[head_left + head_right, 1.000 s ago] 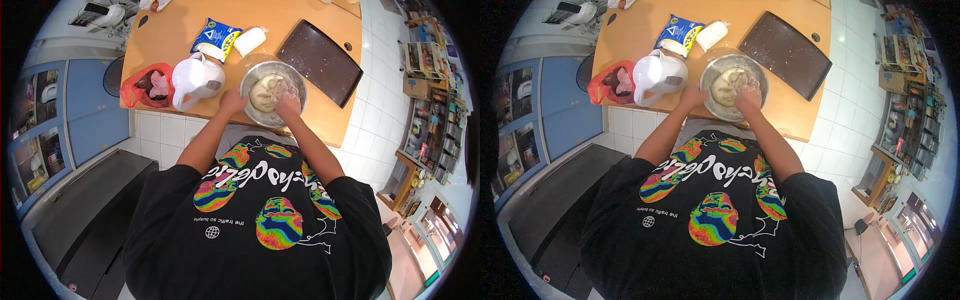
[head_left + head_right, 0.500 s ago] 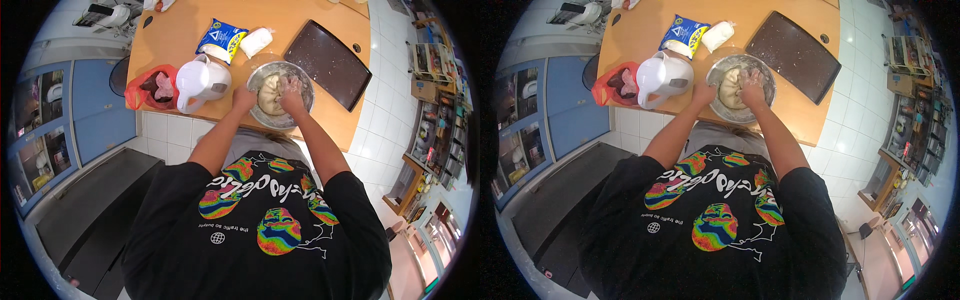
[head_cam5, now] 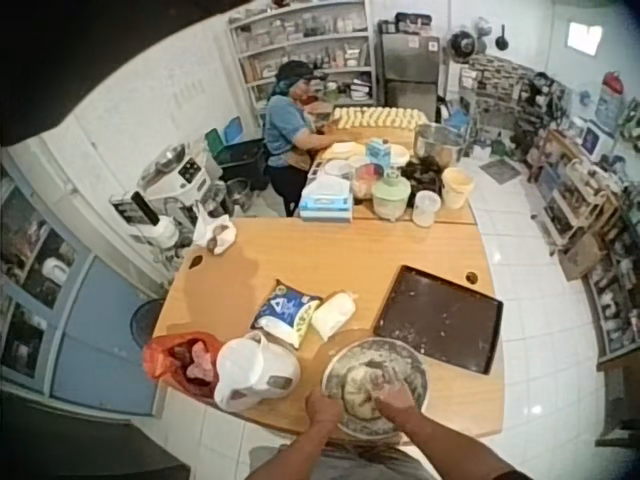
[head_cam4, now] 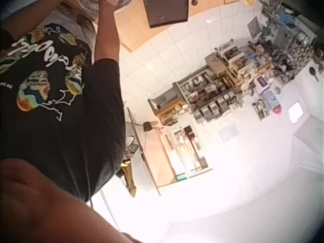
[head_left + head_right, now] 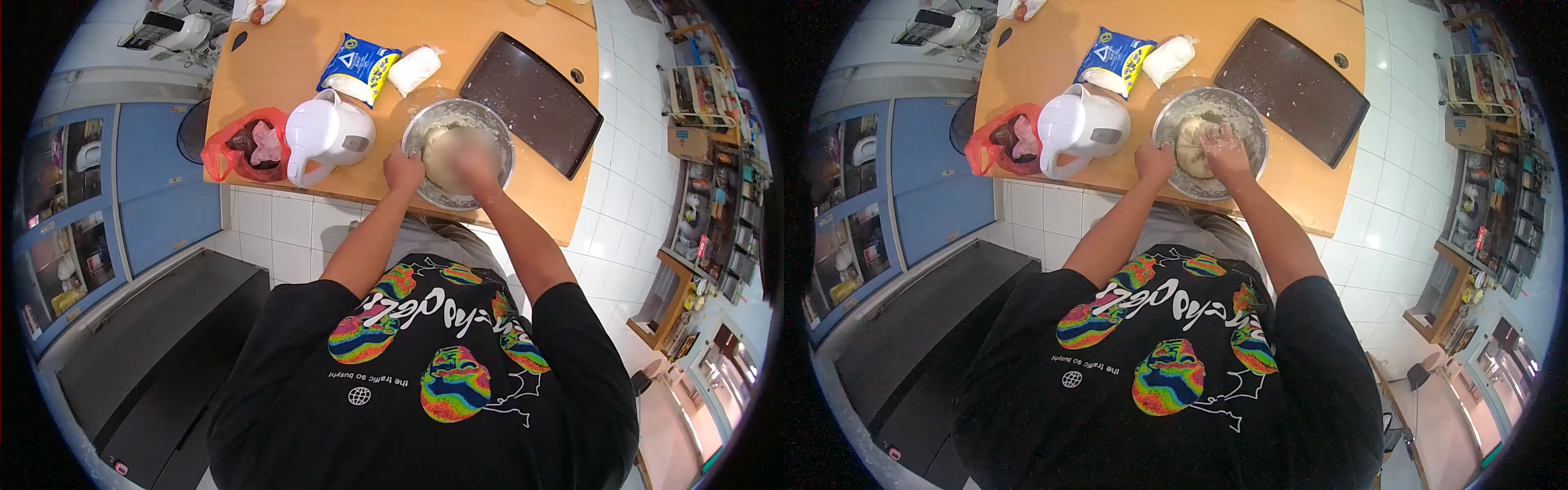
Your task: The person kneads dough in a metal bowl and then adds black squid ink from a plastic bag, incorporating it into the dough mixture by hand.
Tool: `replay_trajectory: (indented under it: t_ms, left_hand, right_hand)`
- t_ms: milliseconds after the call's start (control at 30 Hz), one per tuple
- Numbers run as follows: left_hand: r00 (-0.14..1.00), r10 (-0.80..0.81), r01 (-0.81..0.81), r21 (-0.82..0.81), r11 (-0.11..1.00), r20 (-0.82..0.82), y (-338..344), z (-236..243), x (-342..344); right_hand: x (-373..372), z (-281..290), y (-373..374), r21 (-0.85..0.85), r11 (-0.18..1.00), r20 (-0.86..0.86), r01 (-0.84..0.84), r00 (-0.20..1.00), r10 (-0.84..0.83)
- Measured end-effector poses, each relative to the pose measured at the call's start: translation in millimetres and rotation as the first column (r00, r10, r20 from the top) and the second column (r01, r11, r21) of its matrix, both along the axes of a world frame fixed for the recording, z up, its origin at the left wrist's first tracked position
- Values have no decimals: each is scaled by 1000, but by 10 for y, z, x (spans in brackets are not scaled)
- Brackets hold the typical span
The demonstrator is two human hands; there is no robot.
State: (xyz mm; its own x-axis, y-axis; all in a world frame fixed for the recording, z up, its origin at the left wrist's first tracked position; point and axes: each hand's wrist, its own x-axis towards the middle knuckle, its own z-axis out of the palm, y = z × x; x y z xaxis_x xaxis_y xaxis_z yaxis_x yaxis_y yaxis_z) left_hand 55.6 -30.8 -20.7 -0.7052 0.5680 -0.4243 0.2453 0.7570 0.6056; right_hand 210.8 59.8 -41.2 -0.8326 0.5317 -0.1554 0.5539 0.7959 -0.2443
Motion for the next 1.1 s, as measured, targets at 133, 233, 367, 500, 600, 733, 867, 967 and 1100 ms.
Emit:
replay_trajectory:
  t_ms: [133, 233, 367, 500, 600, 733, 867, 967, 1100]
  left_hand:
    - [999, 5, -5, 13, 1000, -48, 15, -17, 52]
    - [998, -45, 49, -69, 996, 48, -17, -401, -171]
    - [879, -66, 184, -209, 961, 471, 147, -154, -349]
    - [893, -159, 250, -169, 954, 421, 225, -25, -322]
    - [947, -100, 168, -204, 964, 306, 105, -97, -355]
    - [940, -128, 178, -136, 974, 316, 32, -147, -397]
    - [924, -75, 145, -161, 976, 375, 35, 212, -185]
    - [940, -220, 215, 49, 975, 260, -137, -39, -277]
    - [943, -304, 270, 223, 937, 135, 24, -3, -450]
  right_hand:
    - [164, 64, -198, -90, 995, -41, 54, 997, -58]
    - [210, 236, -386, -99, 994, 74, 37, 997, -29]
    - [153, 140, -425, -77, 993, 210, 89, 975, -71]
    - [243, -426, 125, -231, 973, 84, 10, 996, 10]
    - [250, -127, 278, -746, 666, -163, -6, 971, -174]
    - [39, 438, 94, -735, 534, -166, 418, 652, -739]
    - [-185, 89, -172, -248, 711, 147, 658, 751, -644]
    - [-381, 17, -322, -246, 781, 280, 574, 813, -510]
    - [-479, 297, -303, -305, 778, 451, 550, 802, -391]
